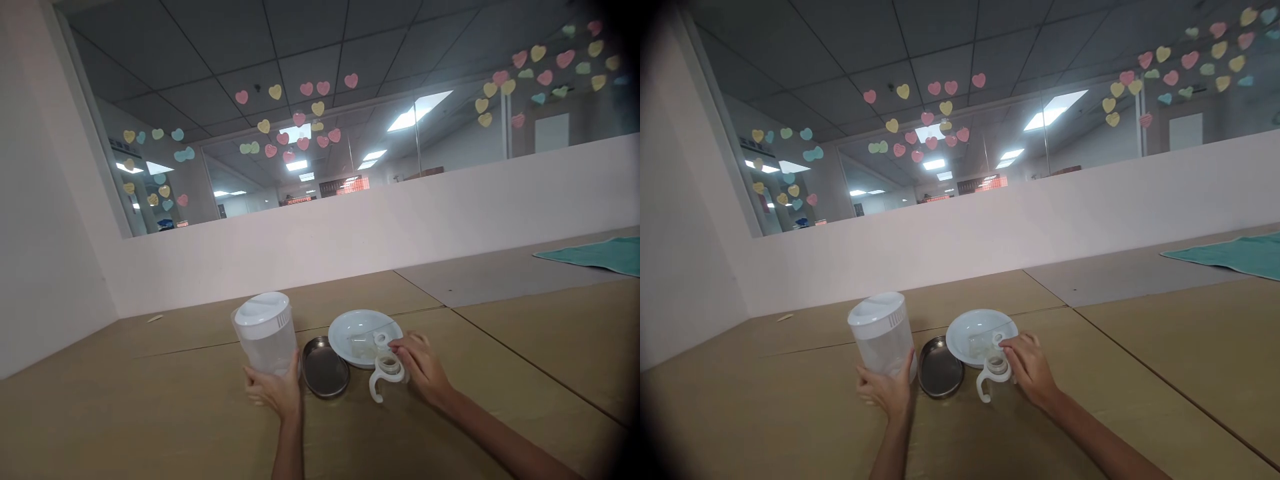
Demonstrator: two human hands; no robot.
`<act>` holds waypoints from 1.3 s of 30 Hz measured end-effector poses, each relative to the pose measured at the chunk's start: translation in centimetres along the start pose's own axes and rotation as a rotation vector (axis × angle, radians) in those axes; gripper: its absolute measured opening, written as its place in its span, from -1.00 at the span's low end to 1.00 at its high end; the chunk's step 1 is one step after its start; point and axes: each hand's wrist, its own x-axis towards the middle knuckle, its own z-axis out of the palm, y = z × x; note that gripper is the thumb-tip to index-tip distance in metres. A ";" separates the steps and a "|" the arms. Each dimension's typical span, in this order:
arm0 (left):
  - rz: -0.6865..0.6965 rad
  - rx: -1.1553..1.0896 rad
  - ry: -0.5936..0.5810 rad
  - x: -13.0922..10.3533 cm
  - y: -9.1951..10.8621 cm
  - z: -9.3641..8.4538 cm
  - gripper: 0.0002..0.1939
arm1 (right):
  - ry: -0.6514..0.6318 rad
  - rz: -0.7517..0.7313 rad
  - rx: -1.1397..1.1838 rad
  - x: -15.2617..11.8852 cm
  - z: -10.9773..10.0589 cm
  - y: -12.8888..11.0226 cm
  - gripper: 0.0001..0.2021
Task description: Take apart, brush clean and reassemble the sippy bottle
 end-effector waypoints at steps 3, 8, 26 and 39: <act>0.007 -0.007 0.010 0.1 -0.2 -0.1 0.13 | -0.047 -0.082 -0.004 -0.5 0.6 -0.9 -0.78; 0.062 -0.092 -0.052 0.0 -0.1 -0.5 0.10 | -0.037 -0.085 -0.014 -1.0 1.3 -1.2 -0.79; 0.650 -0.065 0.002 -0.6 0.8 -0.8 -0.25 | -0.025 -0.065 -0.061 -1.0 1.7 -1.0 -0.80; 0.632 -0.059 0.033 -0.7 1.0 -1.4 -0.21 | -0.045 -0.045 -0.046 -0.8 1.5 -1.4 -0.79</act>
